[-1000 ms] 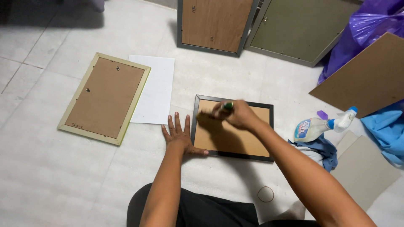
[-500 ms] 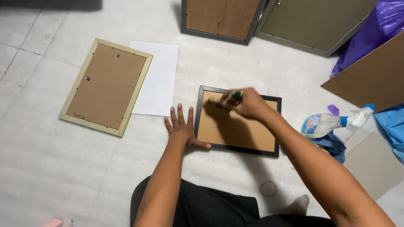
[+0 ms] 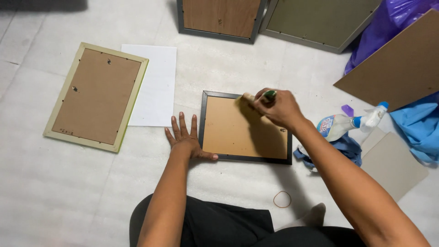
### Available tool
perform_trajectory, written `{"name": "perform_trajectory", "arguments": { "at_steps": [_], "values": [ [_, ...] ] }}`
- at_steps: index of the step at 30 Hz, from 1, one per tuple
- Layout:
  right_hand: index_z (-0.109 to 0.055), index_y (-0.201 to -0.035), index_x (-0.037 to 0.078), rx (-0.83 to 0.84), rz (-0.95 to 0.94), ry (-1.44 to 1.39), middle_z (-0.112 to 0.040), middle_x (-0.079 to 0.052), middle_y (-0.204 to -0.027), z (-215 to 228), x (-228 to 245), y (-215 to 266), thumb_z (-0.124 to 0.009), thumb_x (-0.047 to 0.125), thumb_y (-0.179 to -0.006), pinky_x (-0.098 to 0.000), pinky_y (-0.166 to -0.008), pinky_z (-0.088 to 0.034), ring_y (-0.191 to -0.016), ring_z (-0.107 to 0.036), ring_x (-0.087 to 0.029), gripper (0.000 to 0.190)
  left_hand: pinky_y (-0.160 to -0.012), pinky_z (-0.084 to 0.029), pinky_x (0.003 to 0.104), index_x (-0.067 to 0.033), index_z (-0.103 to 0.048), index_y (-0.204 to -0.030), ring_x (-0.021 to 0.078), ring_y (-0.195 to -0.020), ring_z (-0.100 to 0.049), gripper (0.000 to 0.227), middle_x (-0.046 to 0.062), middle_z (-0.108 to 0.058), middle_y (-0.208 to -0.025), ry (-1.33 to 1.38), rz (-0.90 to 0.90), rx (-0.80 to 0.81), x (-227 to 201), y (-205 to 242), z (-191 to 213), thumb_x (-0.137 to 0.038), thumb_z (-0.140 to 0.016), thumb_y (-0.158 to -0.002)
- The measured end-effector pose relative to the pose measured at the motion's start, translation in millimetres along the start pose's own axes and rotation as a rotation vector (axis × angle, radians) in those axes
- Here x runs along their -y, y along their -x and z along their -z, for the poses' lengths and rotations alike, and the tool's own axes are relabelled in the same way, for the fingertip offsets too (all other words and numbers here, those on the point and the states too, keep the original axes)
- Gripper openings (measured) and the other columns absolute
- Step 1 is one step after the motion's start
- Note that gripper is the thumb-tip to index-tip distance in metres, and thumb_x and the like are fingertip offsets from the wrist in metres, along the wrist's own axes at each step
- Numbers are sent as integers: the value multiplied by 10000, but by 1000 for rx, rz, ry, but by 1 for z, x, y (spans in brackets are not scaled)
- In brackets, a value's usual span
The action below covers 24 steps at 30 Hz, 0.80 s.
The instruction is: Cleaning and assembling picture frames using a cloth and brush
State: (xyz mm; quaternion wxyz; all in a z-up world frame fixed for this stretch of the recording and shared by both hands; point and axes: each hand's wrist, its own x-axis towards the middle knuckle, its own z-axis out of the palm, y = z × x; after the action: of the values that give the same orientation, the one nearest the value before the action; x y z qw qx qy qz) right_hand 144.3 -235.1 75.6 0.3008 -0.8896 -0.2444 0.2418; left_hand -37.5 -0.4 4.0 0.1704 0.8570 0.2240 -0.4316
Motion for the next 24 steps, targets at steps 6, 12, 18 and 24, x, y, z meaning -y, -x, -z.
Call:
{"name": "perform_trajectory", "arguments": {
  "at_steps": [6,12,18,24],
  "values": [
    [-801,-1050,183,82,168,-66,-791,-151,-840,-35,-5,67,-769,220,-783,-427,-822,-593,-891,-765,-302,272,-1164,203,630,-241,270,-1608,394,-1470,392,1677,131,384,-1641,-26,-1,-21,3,-12,-9,-935,-786,-505],
    [-799,-1029,170,-178,-103,-134,-758,-157,-779,-20,-78,87,-739,243,-834,-388,-757,-571,-797,-734,-258,216,-1166,190,638,-251,267,-1608,393,-1469,393,1688,123,382,-1643,-18,14,-30,3,-16,-11,-915,-816,-498],
    [-818,-1007,240,-348,-58,-104,-768,-73,-807,-5,-15,134,-749,215,-812,-328,-757,-553,-801,-737,-205,208,-1167,173,643,-252,263,-1611,391,-1476,383,1694,119,380,-1645,-9,17,-31,3,-20,-14,-895,-838,-495],
    [-764,-1080,60,-99,-203,-244,-714,-140,-707,-28,-27,137,-666,139,-918,-370,-676,-529,-605,-606,-252,205,-1157,184,646,-265,290,-1598,401,-1463,397,1705,121,408,-1630,-15,30,-27,1,-23,-14,-906,-839,-493]
  ]
}}
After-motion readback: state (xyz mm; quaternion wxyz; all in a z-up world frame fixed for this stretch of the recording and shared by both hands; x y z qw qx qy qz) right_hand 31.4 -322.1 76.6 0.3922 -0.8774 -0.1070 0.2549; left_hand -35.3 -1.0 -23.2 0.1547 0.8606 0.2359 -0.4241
